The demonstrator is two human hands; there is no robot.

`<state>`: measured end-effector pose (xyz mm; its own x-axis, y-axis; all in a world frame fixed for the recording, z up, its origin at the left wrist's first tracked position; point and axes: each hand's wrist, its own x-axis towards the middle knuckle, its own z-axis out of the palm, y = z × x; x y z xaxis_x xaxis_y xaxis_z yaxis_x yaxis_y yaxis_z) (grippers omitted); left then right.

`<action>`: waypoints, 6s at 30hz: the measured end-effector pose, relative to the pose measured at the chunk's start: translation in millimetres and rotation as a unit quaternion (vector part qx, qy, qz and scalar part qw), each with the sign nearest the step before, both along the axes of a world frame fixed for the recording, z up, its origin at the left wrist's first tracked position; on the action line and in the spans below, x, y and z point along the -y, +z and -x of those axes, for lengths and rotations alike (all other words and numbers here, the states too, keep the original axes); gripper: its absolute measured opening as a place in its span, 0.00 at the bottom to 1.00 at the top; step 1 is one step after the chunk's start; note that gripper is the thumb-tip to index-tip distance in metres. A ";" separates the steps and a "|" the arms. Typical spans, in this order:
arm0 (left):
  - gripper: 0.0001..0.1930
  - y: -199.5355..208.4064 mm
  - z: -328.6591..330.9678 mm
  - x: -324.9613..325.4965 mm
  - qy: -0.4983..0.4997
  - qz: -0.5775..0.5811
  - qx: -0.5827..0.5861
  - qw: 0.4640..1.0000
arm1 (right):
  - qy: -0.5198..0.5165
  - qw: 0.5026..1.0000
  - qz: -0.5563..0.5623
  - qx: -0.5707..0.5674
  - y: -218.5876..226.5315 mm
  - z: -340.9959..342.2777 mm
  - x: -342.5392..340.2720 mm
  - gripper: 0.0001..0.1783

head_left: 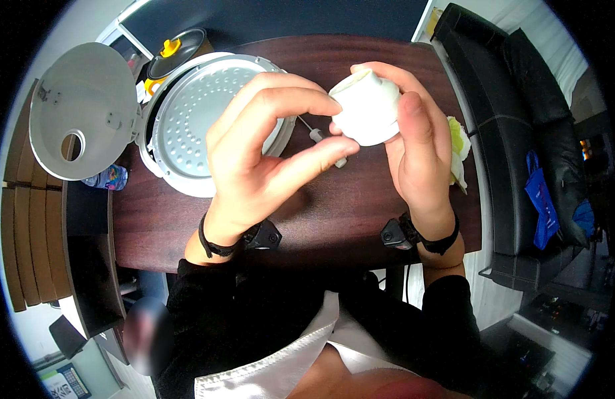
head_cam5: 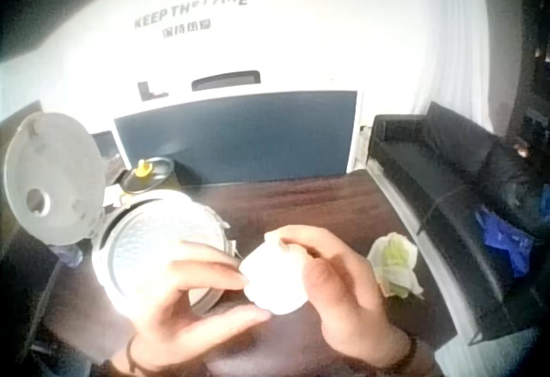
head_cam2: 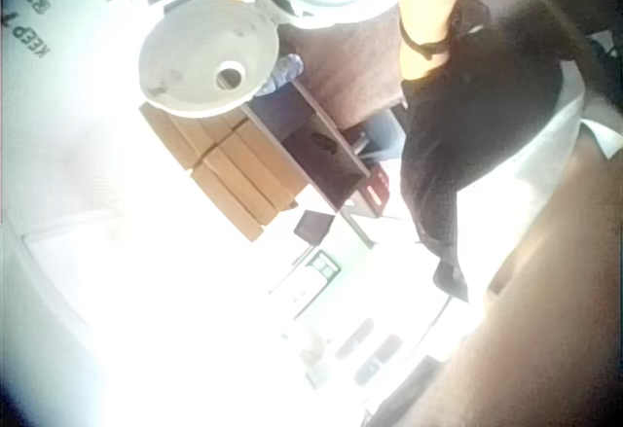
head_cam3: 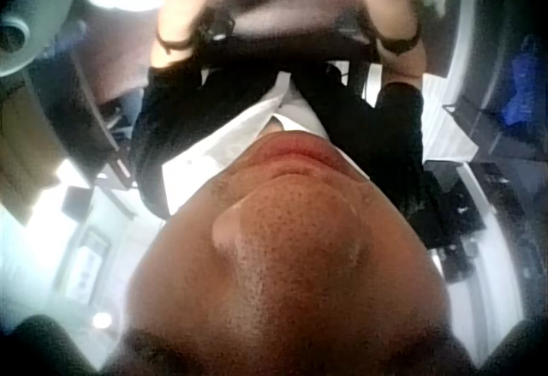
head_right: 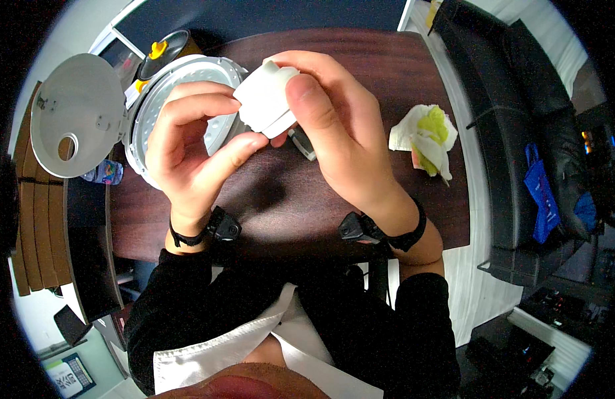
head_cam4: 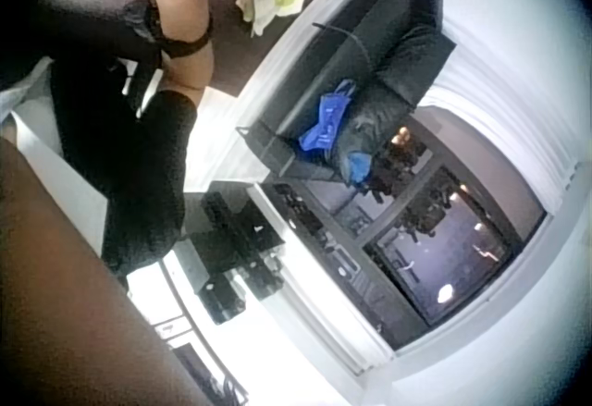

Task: The person disassembles a white electric pressure cooker on a wooden table. They use a screwdriver to pry open the lid, remove the inner lid and sealing ring, and separate the components for inspection.

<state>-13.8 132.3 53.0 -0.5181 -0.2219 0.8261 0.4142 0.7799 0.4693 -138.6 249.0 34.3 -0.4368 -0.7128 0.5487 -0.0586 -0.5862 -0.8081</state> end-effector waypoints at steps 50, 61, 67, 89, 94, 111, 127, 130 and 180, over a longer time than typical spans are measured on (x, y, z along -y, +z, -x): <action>0.15 -13.7 1.0 -14.3 0.124 0.114 -0.099 0.981 | -0.145 0.934 -0.083 -0.316 13.4 2.4 -12.9 0.29; 0.09 -13.1 -3.3 -18.3 0.030 0.070 -0.113 0.991 | -0.134 0.953 -0.049 -0.269 -0.3 4.0 -27.6 0.37; 0.06 -5.4 -10.5 -18.8 0.006 -0.019 -0.041 0.999 | -0.073 0.961 0.040 -0.264 -6.4 3.1 -15.0 0.35; 0.06 -19.6 5.6 -22.3 -0.080 -0.221 0.013 0.972 | -0.088 0.983 -0.086 -0.139 -9.9 -5.5 -12.0 0.20; 0.09 -25.9 12.1 -25.3 -0.104 -0.188 -0.053 0.975 | -0.108 0.992 0.026 -0.054 -14.5 -17.1 -9.5 0.17; 0.23 -13.7 0.7 -16.0 -0.140 -0.153 0.035 0.978 | -0.282 0.884 0.007 -0.372 -4.7 6.1 -22.8 0.13; 0.24 -5.6 -4.1 -16.1 -0.240 -0.226 0.219 0.918 | -0.200 0.891 -0.091 -0.396 11.5 16.8 -40.1 0.05; 0.26 -6.8 -2.4 -14.0 -0.312 -0.288 0.214 0.880 | -0.100 0.956 -0.110 -0.254 9.9 16.4 -45.4 0.01; 0.04 -121.9 50.4 -63.2 -0.130 -0.412 0.280 0.857 | -0.208 0.798 -0.415 -0.384 -76.3 28.2 -69.6 0.13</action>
<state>-64.3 195.6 -69.0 -0.9024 -0.4280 0.0499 0.0532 0.0043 0.9986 -166.8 318.7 -42.0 -0.4923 -0.8510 0.1831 -0.7738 0.3315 -0.5398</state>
